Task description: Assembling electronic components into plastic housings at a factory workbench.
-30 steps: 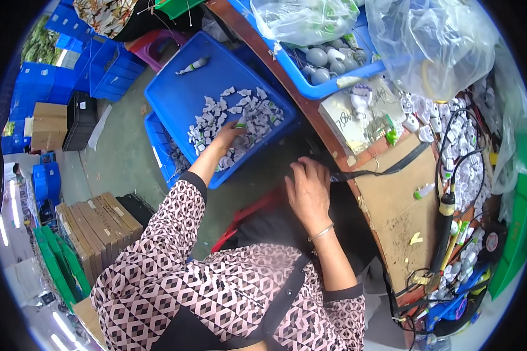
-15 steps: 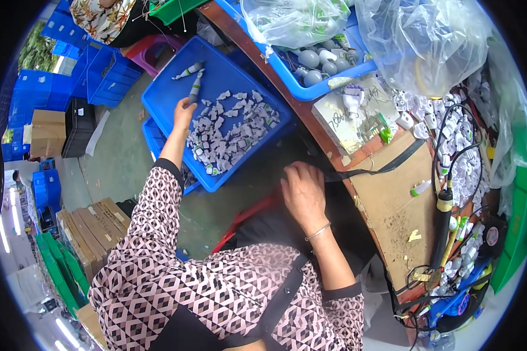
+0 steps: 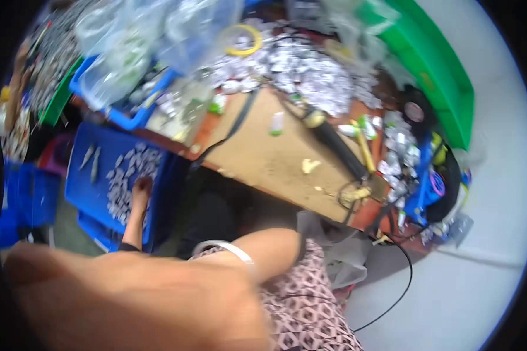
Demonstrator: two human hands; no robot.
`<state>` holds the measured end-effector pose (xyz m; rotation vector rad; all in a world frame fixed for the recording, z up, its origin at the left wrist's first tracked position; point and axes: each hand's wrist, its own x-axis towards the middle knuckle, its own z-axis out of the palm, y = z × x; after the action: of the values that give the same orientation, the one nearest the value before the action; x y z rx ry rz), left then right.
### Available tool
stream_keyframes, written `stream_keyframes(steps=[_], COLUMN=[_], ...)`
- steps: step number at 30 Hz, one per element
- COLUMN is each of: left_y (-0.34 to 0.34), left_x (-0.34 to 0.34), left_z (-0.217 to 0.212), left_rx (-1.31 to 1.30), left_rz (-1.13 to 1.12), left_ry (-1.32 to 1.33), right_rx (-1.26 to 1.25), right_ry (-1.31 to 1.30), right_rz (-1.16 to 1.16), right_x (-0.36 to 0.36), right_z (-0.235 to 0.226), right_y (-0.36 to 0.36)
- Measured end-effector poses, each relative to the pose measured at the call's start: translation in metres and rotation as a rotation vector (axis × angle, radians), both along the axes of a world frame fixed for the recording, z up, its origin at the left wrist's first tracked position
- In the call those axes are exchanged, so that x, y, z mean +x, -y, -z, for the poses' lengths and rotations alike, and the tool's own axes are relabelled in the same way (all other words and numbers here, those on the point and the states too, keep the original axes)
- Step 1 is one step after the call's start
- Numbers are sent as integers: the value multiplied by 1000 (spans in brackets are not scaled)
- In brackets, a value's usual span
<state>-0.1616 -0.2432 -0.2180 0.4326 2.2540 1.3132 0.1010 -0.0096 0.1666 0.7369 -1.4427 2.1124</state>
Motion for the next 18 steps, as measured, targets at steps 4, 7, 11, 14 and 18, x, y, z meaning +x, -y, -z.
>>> stream_keyframes(steps=[4,7,11,14,18], left_y=[-42,-57,-51,8,20], left_x=[37,51,8,-63,-99], left_z=[20,5,9,11,-15], left_rx=[-2,97,-8,-151,-220], left_rz=[150,205,171,108,-35], left_ry=[29,102,4,-252,-312], right_rx=[-68,-160,-361,-227,573], right_ry=[-45,-63,-49,-44,366], right_rz=[-208,-469,-871,-600,316], right_x=[-27,-5,-26,-44,-38], right_z=[-18,-36,-46,-18,65], right_y=[36,33,73,88,26])
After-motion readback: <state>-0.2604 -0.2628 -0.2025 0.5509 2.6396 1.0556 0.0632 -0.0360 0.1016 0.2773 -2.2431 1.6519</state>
